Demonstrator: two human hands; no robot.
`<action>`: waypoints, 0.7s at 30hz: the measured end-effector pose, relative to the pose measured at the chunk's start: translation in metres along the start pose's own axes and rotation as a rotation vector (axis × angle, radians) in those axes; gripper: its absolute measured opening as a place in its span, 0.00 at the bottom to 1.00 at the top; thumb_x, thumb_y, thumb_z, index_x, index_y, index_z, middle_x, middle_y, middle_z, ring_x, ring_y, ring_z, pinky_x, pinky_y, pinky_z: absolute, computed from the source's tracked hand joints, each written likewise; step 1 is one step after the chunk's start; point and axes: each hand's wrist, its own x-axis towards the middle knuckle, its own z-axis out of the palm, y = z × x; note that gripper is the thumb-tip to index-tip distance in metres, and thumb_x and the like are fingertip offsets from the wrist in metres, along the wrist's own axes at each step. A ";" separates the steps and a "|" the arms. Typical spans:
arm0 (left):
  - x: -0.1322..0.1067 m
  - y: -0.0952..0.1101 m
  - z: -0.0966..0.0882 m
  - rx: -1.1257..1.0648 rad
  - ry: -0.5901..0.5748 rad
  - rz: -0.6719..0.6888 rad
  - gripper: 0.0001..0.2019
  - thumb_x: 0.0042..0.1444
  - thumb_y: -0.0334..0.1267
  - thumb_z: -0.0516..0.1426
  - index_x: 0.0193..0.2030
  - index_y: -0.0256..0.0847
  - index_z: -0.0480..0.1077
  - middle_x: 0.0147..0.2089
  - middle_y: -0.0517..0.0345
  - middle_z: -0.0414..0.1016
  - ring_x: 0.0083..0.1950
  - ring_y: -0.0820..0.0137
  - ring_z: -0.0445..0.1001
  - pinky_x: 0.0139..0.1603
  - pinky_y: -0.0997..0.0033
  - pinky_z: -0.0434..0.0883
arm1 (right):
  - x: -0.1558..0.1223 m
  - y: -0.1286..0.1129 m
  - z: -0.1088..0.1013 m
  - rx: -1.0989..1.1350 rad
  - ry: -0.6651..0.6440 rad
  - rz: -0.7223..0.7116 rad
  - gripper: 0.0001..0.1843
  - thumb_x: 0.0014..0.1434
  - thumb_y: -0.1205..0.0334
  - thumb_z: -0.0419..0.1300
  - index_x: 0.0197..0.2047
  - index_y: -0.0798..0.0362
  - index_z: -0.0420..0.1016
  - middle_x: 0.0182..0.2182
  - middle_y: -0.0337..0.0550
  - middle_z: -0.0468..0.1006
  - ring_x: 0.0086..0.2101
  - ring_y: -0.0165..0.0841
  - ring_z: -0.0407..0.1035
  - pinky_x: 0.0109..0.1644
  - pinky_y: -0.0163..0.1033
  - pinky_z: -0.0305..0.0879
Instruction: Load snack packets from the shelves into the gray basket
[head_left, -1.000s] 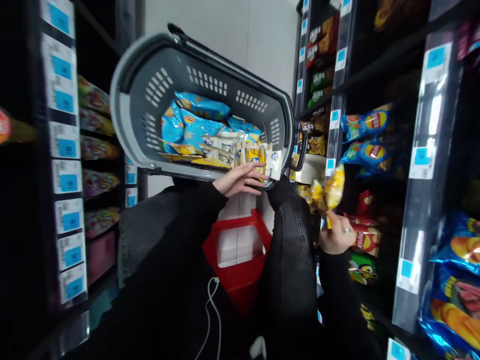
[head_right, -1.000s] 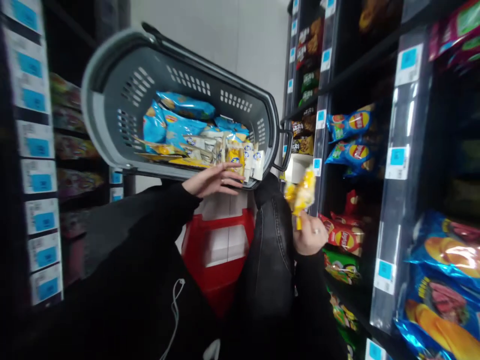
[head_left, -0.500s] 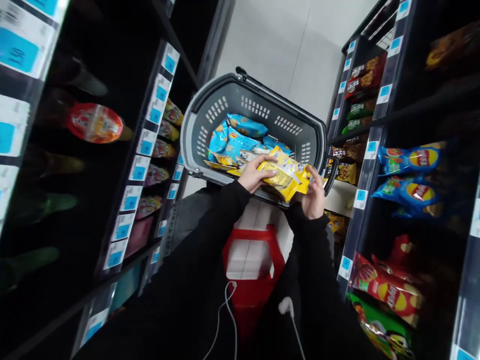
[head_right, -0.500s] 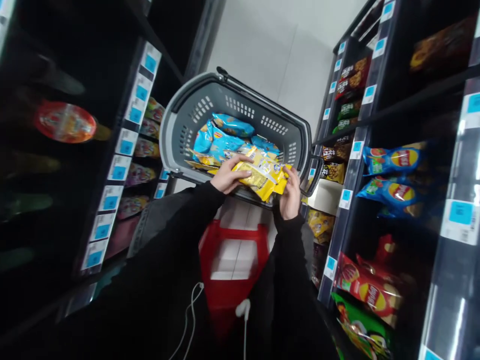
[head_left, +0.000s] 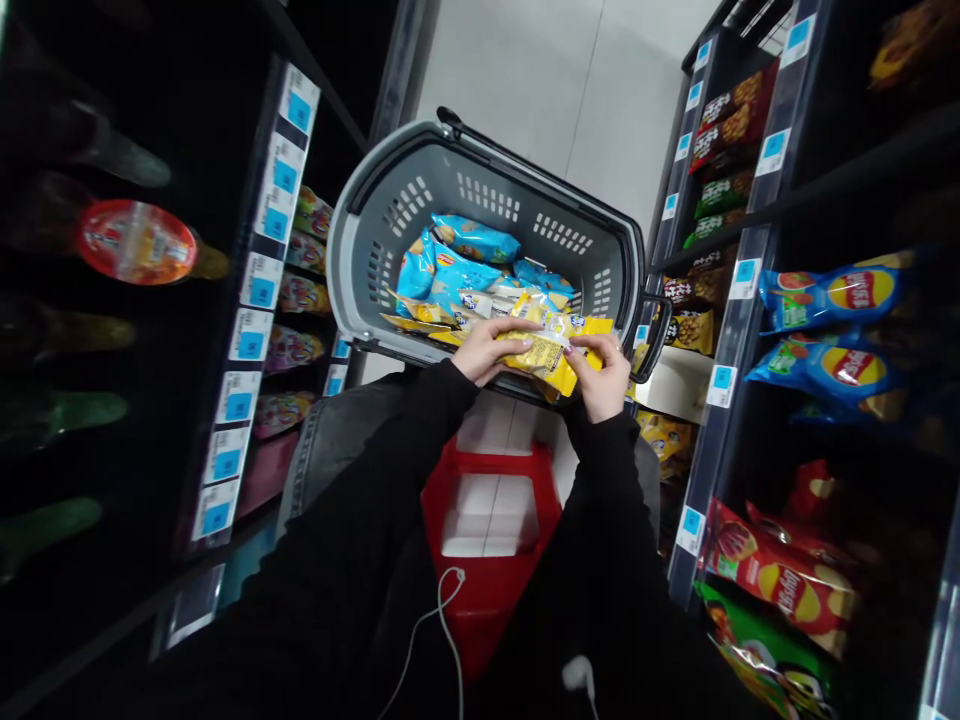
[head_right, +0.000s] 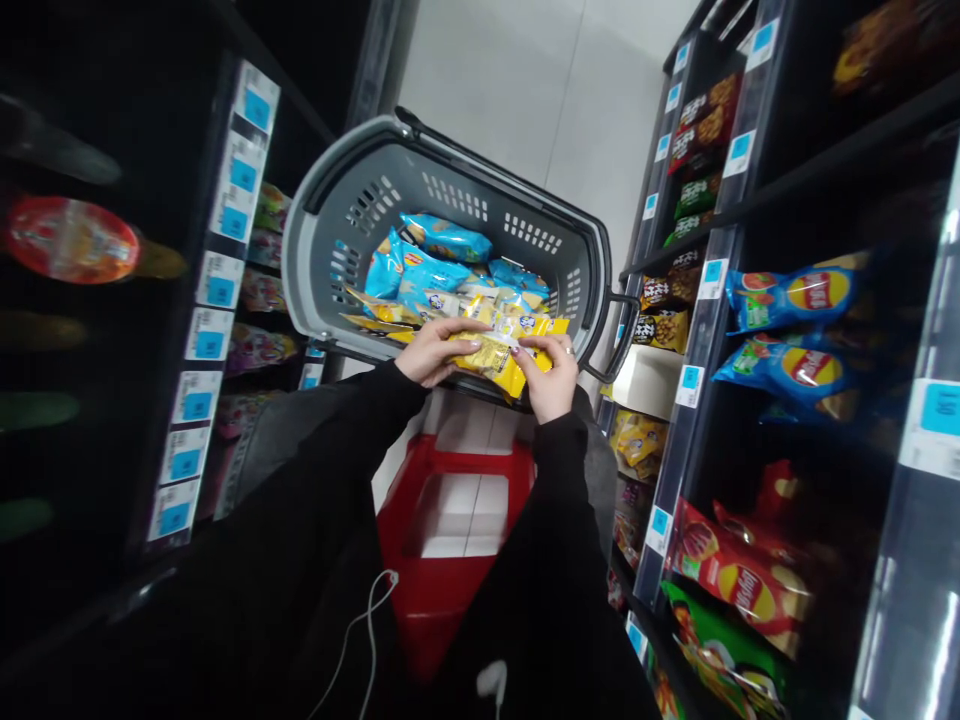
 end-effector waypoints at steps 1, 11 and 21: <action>0.000 -0.001 0.000 -0.001 0.005 0.007 0.17 0.36 0.34 0.63 0.37 0.34 0.73 0.31 0.55 0.73 0.30 0.66 0.74 0.30 0.63 0.74 | 0.000 -0.001 0.000 0.017 -0.021 -0.005 0.11 0.47 0.55 0.64 0.31 0.53 0.73 0.32 0.41 0.69 0.38 0.33 0.65 0.46 0.41 0.63; 0.003 -0.004 0.000 0.057 0.053 0.096 0.14 0.37 0.33 0.60 0.35 0.35 0.76 0.35 0.54 0.74 0.33 0.67 0.73 0.32 0.63 0.74 | 0.003 0.004 0.008 0.047 -0.055 0.067 0.11 0.45 0.57 0.64 0.28 0.54 0.68 0.29 0.37 0.67 0.34 0.31 0.63 0.43 0.38 0.61; 0.005 -0.005 -0.003 0.227 0.156 0.261 0.10 0.37 0.34 0.61 0.30 0.37 0.77 0.35 0.55 0.71 0.39 0.66 0.70 0.43 0.64 0.69 | 0.004 0.005 0.006 0.044 -0.097 0.010 0.12 0.48 0.57 0.62 0.34 0.53 0.68 0.33 0.39 0.69 0.36 0.31 0.64 0.43 0.37 0.60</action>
